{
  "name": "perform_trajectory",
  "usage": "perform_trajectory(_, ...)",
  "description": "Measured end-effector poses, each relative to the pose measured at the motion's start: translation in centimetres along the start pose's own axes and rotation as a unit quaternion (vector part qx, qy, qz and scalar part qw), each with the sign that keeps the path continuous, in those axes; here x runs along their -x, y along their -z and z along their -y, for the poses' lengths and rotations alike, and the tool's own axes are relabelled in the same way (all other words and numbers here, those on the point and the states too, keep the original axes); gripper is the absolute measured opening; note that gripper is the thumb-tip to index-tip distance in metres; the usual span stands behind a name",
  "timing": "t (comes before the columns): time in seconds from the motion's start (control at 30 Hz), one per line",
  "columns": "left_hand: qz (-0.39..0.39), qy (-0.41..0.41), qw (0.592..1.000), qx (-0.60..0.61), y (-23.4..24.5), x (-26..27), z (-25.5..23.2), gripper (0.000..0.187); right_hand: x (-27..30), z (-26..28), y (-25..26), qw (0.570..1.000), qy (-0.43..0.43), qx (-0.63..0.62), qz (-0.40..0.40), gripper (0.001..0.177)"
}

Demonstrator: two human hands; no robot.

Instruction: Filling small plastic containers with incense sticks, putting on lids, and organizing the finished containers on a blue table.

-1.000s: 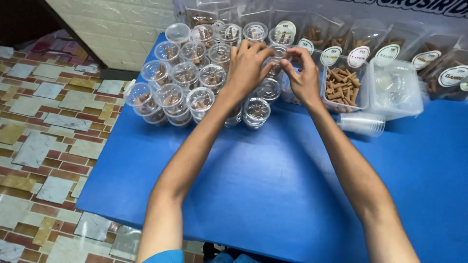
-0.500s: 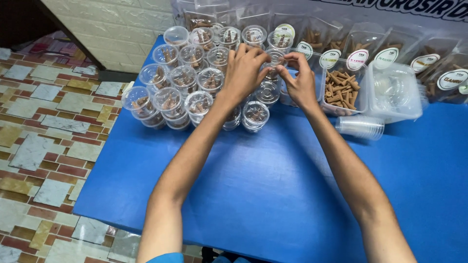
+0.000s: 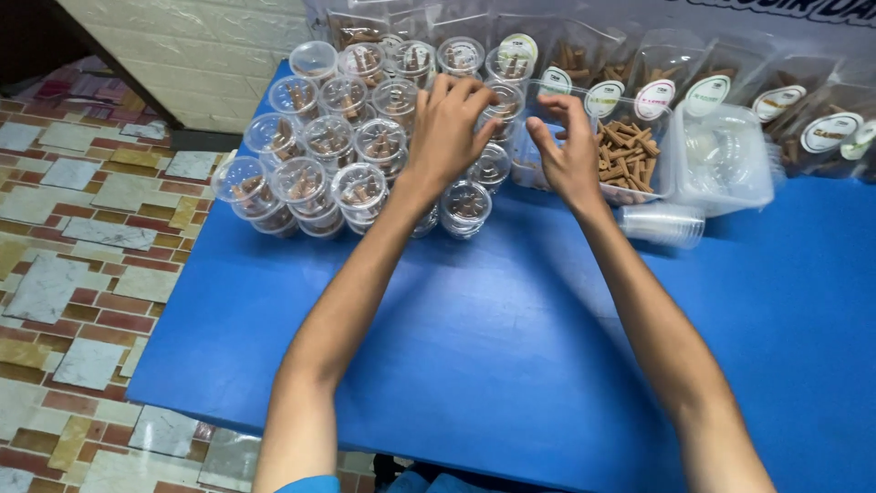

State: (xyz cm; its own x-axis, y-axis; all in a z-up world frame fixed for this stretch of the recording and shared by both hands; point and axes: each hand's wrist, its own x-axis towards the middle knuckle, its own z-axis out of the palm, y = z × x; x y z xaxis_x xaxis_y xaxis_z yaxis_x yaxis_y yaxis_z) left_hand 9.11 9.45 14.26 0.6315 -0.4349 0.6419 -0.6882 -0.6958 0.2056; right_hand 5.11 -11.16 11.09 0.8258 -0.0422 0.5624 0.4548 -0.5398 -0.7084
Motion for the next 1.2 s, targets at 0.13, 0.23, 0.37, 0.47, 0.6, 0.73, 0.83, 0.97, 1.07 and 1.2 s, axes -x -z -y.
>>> perform_trajectory(0.13,-0.045,-0.031,0.997,0.053,-0.3,1.8,-4.9,0.022,3.8,2.1,3.3,0.995,0.039,0.068,-0.060,0.022)
perform_trajectory(0.23,-0.080,-0.104,0.987,0.088,-3.3,3.4,-8.2,0.012,6.7,0.9,6.2,0.984,0.119,0.108,-0.075,0.015)
perform_trajectory(0.37,-0.050,-0.137,0.982,0.121,-8.9,5.2,-12.3,0.023,10.6,-0.8,9.9,0.976,0.120,0.165,-0.074,0.013)
perform_trajectory(0.47,-0.001,-0.141,0.979,0.146,-12.2,6.2,-14.4,0.032,12.9,-2.3,12.7,0.967,0.096,0.225,-0.075,0.019)
perform_trajectory(0.6,0.068,-0.135,0.979,0.137,-14.5,6.6,-16.1,0.051,15.2,-4.7,15.3,0.942,0.058,0.323,-0.077,0.031)
perform_trajectory(0.73,0.085,-0.133,0.978,0.133,-15.3,6.0,-17.6,0.060,16.0,-5.4,15.7,0.921,0.060,0.376,-0.084,0.037)
perform_trajectory(0.83,0.101,-0.137,0.980,0.101,-16.4,5.4,-18.2,0.064,16.5,-6.6,15.4,0.900,0.078,0.420,-0.087,0.040)
perform_trajectory(0.97,0.093,-0.148,0.983,0.048,-17.7,5.2,-18.6,0.069,16.9,-7.6,15.3,0.885,0.081,0.449,-0.088,0.038)
perform_trajectory(1.07,0.086,-0.150,0.984,0.034,-18.9,5.2,-18.5,0.068,17.0,-8.1,15.3,0.886,0.077,0.450,-0.086,0.034)
perform_trajectory(1.2,0.068,-0.161,0.984,0.025,-20.0,5.2,-18.1,0.067,17.1,-8.5,15.3,0.886,0.075,0.450,-0.084,0.033)
